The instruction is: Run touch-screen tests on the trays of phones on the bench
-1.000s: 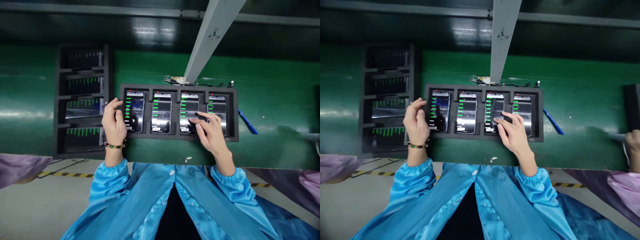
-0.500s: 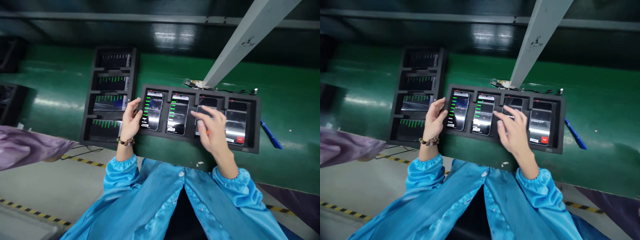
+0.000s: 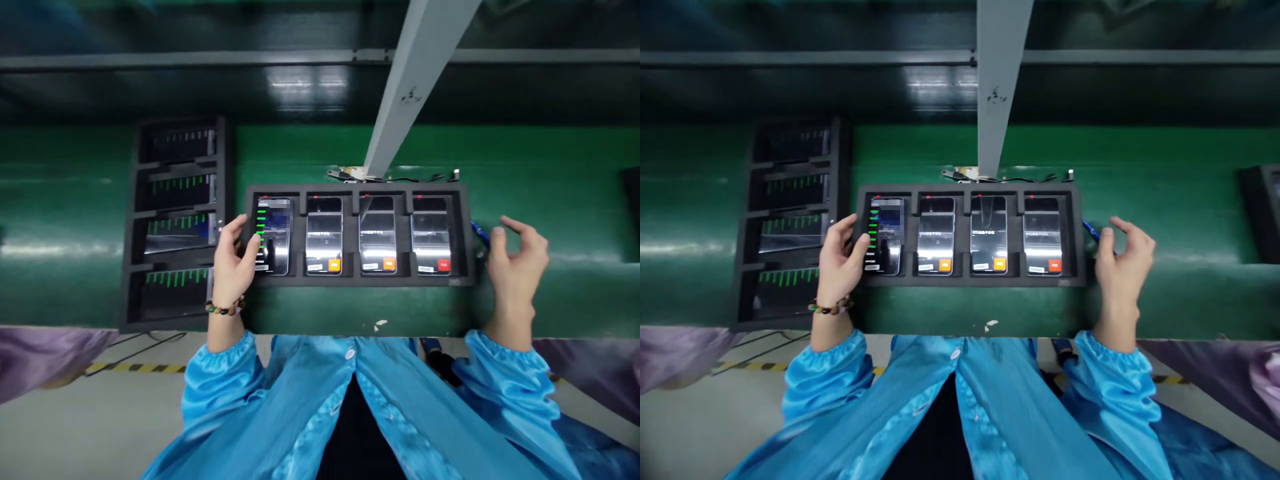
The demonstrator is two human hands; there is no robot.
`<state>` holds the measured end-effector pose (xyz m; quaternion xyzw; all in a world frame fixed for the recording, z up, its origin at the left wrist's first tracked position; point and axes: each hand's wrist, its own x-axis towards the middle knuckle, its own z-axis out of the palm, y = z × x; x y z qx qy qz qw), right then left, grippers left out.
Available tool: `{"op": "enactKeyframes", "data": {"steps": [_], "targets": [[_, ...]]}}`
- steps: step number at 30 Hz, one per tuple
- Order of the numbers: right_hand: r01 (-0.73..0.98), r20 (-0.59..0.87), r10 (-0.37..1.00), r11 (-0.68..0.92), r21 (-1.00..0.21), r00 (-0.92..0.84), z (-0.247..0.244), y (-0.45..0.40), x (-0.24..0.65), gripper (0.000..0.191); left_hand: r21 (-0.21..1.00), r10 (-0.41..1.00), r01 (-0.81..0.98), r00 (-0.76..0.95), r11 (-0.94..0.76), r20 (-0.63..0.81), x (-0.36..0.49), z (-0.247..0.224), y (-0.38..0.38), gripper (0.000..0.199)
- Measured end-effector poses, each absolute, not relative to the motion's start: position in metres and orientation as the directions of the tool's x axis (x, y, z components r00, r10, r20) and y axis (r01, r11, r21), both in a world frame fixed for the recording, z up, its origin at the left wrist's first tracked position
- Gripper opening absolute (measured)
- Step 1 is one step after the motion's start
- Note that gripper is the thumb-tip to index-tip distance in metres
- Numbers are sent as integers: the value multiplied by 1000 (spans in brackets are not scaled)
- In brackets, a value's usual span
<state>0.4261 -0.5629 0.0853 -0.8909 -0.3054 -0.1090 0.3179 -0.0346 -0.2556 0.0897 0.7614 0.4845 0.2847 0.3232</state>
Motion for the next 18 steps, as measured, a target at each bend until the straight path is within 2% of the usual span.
{"op": "enactKeyframes", "data": {"steps": [3,5,8,12,15,18], "targets": [[737,393,644,-438,-514,657,104,-517,423,34,625,876,627,425,-466,227,-22,101,-255,55],[791,320,781,-334,-512,537,115,-473,421,36,547,821,623,505,-560,266,-4,111,-254,50],[834,166,916,-242,-495,364,120,-408,421,37,479,708,558,672,-678,220,40,121,-249,45],[845,1,964,-234,-481,267,113,-351,425,36,408,597,508,792,-759,124,110,126,-241,54],[789,-141,942,-333,-517,305,113,-337,431,32,372,608,541,789,-754,85,138,128,-238,52],[737,-308,914,-397,-547,264,118,-333,441,34,348,623,566,779,-747,73,136,131,-239,50]]}}
